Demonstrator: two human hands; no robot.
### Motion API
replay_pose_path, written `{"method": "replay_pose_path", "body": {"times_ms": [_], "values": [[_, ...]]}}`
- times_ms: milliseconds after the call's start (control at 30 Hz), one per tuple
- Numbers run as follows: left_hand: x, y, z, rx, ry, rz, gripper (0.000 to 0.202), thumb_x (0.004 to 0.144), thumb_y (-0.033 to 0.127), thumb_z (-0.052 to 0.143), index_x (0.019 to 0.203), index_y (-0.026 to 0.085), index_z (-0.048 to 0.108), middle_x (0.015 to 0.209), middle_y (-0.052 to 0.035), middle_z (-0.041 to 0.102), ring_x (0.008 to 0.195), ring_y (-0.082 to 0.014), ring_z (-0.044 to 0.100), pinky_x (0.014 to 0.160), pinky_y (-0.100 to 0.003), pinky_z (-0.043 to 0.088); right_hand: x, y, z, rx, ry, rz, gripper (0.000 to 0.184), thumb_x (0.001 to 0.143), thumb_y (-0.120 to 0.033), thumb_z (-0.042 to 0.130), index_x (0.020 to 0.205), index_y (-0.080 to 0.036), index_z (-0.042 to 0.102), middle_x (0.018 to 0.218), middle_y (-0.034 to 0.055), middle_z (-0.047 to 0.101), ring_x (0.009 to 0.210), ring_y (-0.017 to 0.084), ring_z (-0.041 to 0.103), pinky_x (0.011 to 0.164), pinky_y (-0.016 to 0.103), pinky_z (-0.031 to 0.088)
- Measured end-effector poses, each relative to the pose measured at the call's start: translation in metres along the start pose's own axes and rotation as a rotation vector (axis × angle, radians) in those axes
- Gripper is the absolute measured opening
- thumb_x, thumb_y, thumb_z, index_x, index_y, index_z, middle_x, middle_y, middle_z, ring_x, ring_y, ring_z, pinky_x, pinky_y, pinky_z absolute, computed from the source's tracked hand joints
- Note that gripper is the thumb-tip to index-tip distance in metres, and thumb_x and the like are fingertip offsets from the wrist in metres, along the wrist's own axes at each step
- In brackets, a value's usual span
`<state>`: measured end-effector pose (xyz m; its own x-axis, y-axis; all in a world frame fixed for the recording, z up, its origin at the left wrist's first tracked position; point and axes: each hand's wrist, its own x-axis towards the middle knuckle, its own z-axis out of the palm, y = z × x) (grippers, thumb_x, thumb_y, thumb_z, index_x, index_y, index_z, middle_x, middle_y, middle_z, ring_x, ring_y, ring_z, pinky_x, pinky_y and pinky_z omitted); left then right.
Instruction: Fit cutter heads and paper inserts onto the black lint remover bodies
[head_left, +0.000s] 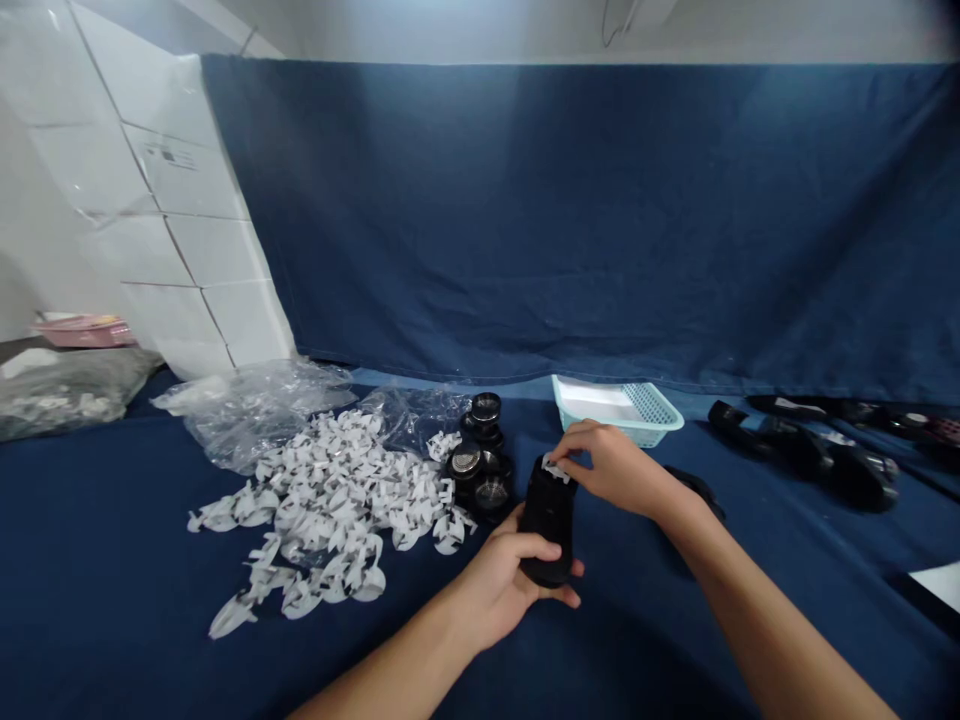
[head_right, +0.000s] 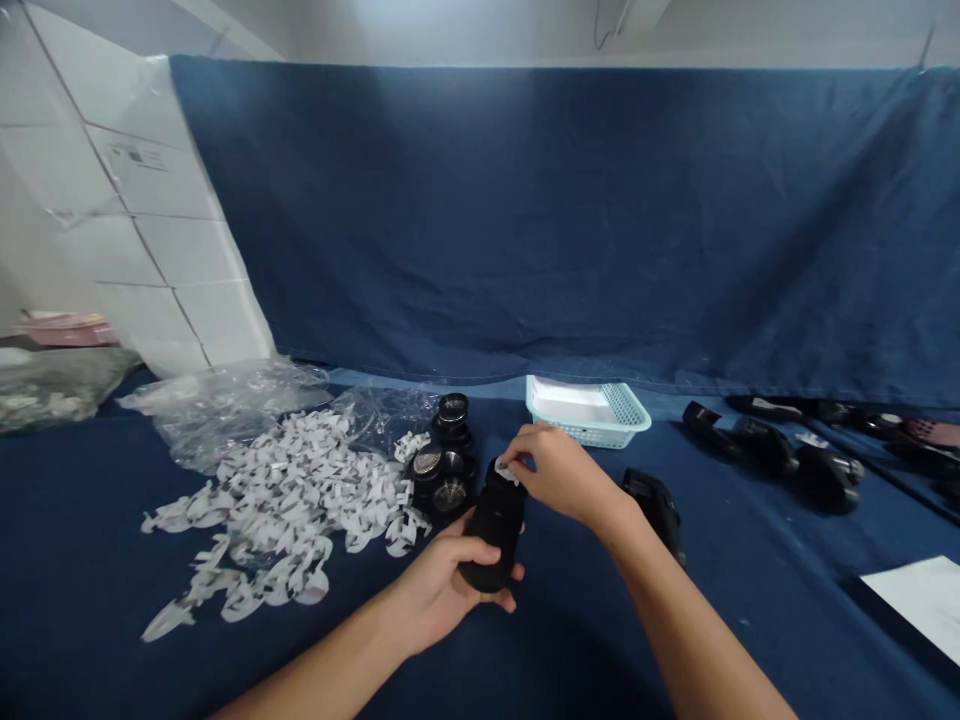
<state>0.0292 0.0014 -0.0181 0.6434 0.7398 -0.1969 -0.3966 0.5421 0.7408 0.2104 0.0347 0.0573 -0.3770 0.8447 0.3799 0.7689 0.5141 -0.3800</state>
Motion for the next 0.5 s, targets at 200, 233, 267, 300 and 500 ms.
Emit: {"method": "replay_pose_path", "body": {"times_ms": [200, 233, 267, 300, 500], "values": [[-0.0006, -0.0006, -0.0006, -0.039, -0.034, 0.007, 0.045, 0.068, 0.003, 0.055, 0.110, 0.016, 0.048, 0.102, -0.0094, 0.057, 0.078, -0.0232, 0.064, 0.056, -0.035, 0.053, -0.0002, -0.0039, -0.0027, 0.035, 0.010, 0.013, 0.023, 0.082, -0.008, 0.056, 0.084, -0.022, 0.075, 0.087, 0.0040, 0.073, 0.083, 0.019, 0.066, 0.078, 0.032, 0.051], [-0.0007, -0.0011, -0.0009, -0.042, -0.034, 0.002, 0.044, 0.068, 0.003, 0.055, 0.110, 0.016, 0.048, 0.103, -0.0095, 0.057, 0.078, -0.0233, 0.064, 0.056, -0.035, 0.053, -0.0003, -0.0035, -0.0025, 0.039, 0.003, 0.015, 0.023, 0.082, -0.008, 0.056, 0.084, -0.022, 0.075, 0.087, 0.0039, 0.073, 0.082, 0.019, 0.066, 0.078, 0.032, 0.051], [-0.0007, -0.0015, -0.0013, -0.043, -0.036, -0.003, 0.045, 0.068, 0.003, 0.055, 0.110, 0.016, 0.048, 0.104, -0.0096, 0.057, 0.078, -0.0233, 0.064, 0.056, -0.035, 0.053, -0.0003, -0.0029, -0.0021, 0.042, -0.006, 0.018, 0.023, 0.082, -0.008, 0.057, 0.084, -0.022, 0.075, 0.087, 0.0038, 0.073, 0.082, 0.019, 0.066, 0.078, 0.032, 0.051], [-0.0007, -0.0018, -0.0019, -0.042, -0.040, -0.007, 0.045, 0.069, 0.003, 0.055, 0.111, 0.016, 0.048, 0.105, -0.0097, 0.057, 0.078, -0.0232, 0.064, 0.056, -0.035, 0.053, -0.0004, -0.0021, -0.0016, 0.042, -0.011, 0.022, 0.023, 0.082, -0.009, 0.057, 0.084, -0.022, 0.075, 0.087, 0.0038, 0.073, 0.082, 0.019, 0.067, 0.078, 0.032, 0.051], [-0.0007, -0.0017, -0.0043, -0.030, -0.083, 0.012, 0.048, 0.070, 0.004, 0.056, 0.115, 0.017, 0.049, 0.106, -0.0095, 0.057, 0.079, -0.0228, 0.065, 0.056, -0.032, 0.050, -0.0005, 0.0027, 0.0008, 0.054, -0.006, 0.028, 0.021, 0.083, -0.011, 0.059, 0.085, -0.023, 0.075, 0.087, 0.0029, 0.073, 0.082, 0.018, 0.067, 0.077, 0.032, 0.051]]}}
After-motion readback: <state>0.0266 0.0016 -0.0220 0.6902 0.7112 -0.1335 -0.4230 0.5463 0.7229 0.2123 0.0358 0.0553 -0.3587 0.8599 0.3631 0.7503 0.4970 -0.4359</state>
